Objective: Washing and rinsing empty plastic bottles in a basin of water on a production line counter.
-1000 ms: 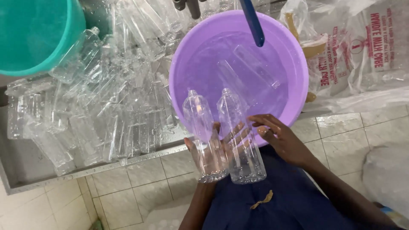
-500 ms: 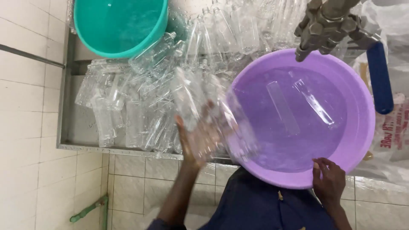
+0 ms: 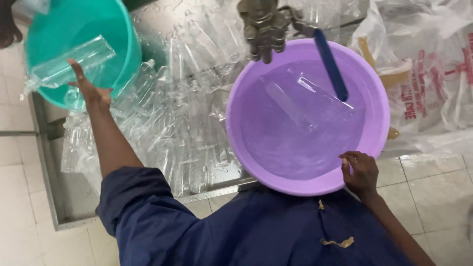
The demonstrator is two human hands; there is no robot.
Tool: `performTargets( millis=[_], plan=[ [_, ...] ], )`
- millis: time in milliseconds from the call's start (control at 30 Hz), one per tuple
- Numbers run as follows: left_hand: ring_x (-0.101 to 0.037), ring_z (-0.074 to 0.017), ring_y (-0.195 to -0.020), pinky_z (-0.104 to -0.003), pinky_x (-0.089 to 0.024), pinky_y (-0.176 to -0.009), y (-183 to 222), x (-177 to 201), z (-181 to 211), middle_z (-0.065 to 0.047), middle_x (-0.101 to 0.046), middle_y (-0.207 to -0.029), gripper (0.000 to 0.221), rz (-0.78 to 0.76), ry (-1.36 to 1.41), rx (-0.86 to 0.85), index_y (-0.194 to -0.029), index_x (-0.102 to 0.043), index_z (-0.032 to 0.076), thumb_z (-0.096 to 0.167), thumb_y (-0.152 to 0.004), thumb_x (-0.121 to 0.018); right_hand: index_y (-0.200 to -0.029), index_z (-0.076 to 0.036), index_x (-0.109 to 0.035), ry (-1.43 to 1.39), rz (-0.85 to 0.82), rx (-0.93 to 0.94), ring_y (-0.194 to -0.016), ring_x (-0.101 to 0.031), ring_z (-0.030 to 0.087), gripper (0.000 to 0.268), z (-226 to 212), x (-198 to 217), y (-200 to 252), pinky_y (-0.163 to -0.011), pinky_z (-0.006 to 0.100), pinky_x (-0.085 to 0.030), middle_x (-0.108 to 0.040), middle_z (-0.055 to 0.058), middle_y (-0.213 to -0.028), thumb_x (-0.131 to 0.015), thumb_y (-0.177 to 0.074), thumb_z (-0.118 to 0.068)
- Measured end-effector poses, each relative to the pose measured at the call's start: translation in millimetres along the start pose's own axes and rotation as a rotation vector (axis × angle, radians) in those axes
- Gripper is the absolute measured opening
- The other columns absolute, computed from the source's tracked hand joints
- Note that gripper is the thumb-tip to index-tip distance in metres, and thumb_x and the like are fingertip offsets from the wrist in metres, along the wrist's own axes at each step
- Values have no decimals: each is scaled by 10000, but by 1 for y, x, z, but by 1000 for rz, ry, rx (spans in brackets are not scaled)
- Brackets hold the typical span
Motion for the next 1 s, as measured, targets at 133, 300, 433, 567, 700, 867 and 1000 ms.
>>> performTargets(
  millis=[133, 300, 433, 567, 700, 867, 1000],
  plan=[
    [-137, -544, -1654, -763, -387, -1273, -34, 15, -15, -195, 15, -1828, 1476, -172, 230, -144, -1704, 79, 337, 763, -742, -956, -1102, -137, -825, -6, -35, -14, -986, -706, 254, 198, -12, 3, -9, -850, 439, -500, -796, 58, -1127, -649, -1010, -144],
    [-474, -453, -1631, -633, -516, -1325, 114, -65, -42, -235, -427, -1772, 922, -445, 413, -223, -1722, -274, 120, 474, -1063, -814, -1247, -128, -813, -104, -72, -46, -1075, -711, 279, 242, -18, 10, -41, -920, 461, -531, -776, 62, -1233, -719, -1033, -191],
    [-557, -375, -1533, -659, -527, -1174, 324, -182, -174, -147, -605, -1621, 415, -774, 625, 412, -1546, -595, 192, 296, -1147, -547, -1475, 18, -617, -257, 43, 51, -1354, -599, 508, 576, -19, 16, -118, -1154, 568, -483, -603, 302, -1380, -774, -1018, -296],
    [-195, -546, -1634, -736, -318, -1224, 465, -290, -263, -426, -92, -1701, 1304, -629, -128, 509, -1755, 57, 89, 585, -929, -822, -1662, 58, -421, -98, -268, 44, -1426, -517, 623, 1077, 10, -38, -196, -1229, 668, -406, -522, 431, -1481, -870, -844, -481],
    [-402, -531, -1528, -655, -397, -1207, 425, -335, -343, -460, -271, -1604, 1385, -451, -142, 263, -1727, -49, 38, 599, -819, -931, -1762, -51, -202, -335, -633, -168, -1521, -429, 580, 1167, -16, -29, -238, -1262, 669, -339, -451, 440, -1601, -808, -902, -556],
    [-774, -406, -910, -556, -661, -679, 456, -331, -368, -305, -636, -1193, 1236, -578, -47, 490, -1646, -286, 45, 693, -830, -952, -1365, 33, -644, -1070, -640, -690, -1029, -719, 415, 668, 23, -76, -186, -891, 590, -569, -703, 258, -1113, -882, -971, -451],
    [-562, -209, -1028, -316, -452, -860, 515, -296, -300, -85, -536, -1119, 872, -604, 126, 616, -1524, -490, 112, 765, -992, -714, -1416, -40, -604, -1236, -715, -806, -1173, -569, 347, 615, -7, -27, -136, -926, 592, -516, -580, 170, -1275, -777, -1013, -472]
  ],
)
Point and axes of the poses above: each hand's wrist, its own y-axis away from the middle knuckle, its own x-axis out of the back of the hand, z = x × y, the point moved 5 cm from there along -y, towards the middle knuckle
